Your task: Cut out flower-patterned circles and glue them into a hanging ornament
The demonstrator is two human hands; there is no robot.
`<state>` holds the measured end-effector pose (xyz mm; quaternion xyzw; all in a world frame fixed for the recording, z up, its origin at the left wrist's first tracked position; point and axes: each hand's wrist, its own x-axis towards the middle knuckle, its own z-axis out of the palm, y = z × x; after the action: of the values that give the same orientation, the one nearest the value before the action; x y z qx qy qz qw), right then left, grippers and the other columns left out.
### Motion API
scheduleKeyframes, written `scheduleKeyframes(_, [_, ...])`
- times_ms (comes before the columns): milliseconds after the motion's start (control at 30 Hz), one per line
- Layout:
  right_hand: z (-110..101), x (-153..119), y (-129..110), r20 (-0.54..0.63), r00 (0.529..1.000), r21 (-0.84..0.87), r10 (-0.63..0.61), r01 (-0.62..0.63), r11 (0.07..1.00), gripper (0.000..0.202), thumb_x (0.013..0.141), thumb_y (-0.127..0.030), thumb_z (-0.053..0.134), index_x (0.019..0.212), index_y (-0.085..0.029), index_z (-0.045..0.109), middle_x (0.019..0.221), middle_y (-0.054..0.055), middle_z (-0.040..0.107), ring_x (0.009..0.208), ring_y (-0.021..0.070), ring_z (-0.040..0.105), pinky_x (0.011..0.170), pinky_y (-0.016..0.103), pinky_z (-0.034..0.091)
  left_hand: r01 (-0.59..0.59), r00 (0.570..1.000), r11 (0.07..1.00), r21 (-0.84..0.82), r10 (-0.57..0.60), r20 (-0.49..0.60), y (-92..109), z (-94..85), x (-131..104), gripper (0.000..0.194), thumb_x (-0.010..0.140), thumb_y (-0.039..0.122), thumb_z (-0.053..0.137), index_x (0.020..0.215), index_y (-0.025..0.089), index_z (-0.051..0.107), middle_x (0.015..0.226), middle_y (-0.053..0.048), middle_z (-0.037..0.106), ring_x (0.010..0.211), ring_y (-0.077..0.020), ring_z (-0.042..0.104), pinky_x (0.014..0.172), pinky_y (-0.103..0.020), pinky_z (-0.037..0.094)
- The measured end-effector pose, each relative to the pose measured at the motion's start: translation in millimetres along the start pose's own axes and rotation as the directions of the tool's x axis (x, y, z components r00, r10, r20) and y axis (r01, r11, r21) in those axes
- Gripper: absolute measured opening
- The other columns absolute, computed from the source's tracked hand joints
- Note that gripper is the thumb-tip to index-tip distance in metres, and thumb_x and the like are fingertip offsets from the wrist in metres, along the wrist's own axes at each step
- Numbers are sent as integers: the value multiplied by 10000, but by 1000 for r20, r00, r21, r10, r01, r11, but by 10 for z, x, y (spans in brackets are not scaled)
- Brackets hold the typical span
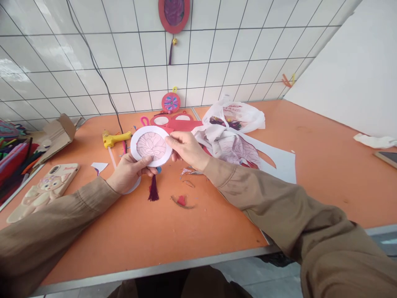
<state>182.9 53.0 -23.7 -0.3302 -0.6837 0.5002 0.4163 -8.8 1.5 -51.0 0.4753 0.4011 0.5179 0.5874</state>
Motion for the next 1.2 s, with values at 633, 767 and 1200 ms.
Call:
scheduleKeyframes(633, [25,12,59,-14,1000,-51,-4,3,999,367,871,-413,700,657,-202,489,514,-56,494,407,61,485,374,194,288,5,999,999,-32,-4,44,-61,-38,8,484,668,533,867,771,94,690,560,-82,703,485,-155,663,492,-234,557])
scheduleKeyframes(767, [20,9,68,-27,1000,-58,-13,11,998,340,880,-363,691,665,-195,489,519,-58,502,405,54,483,379,191,286,7,999,999,-49,-5,48,-64,-38,13,476,671,518,871,787,91,696,577,-81,710,519,-169,690,509,-235,574])
scheduleKeyframes(1200, [-9,35,117,-102,994,-8,-47,47,999,159,889,-349,616,828,-202,615,526,-51,543,419,82,501,375,195,309,33,999,997,-67,-30,34,-74,-58,14,473,709,499,851,853,73,702,577,-93,718,510,-179,697,487,-226,560])
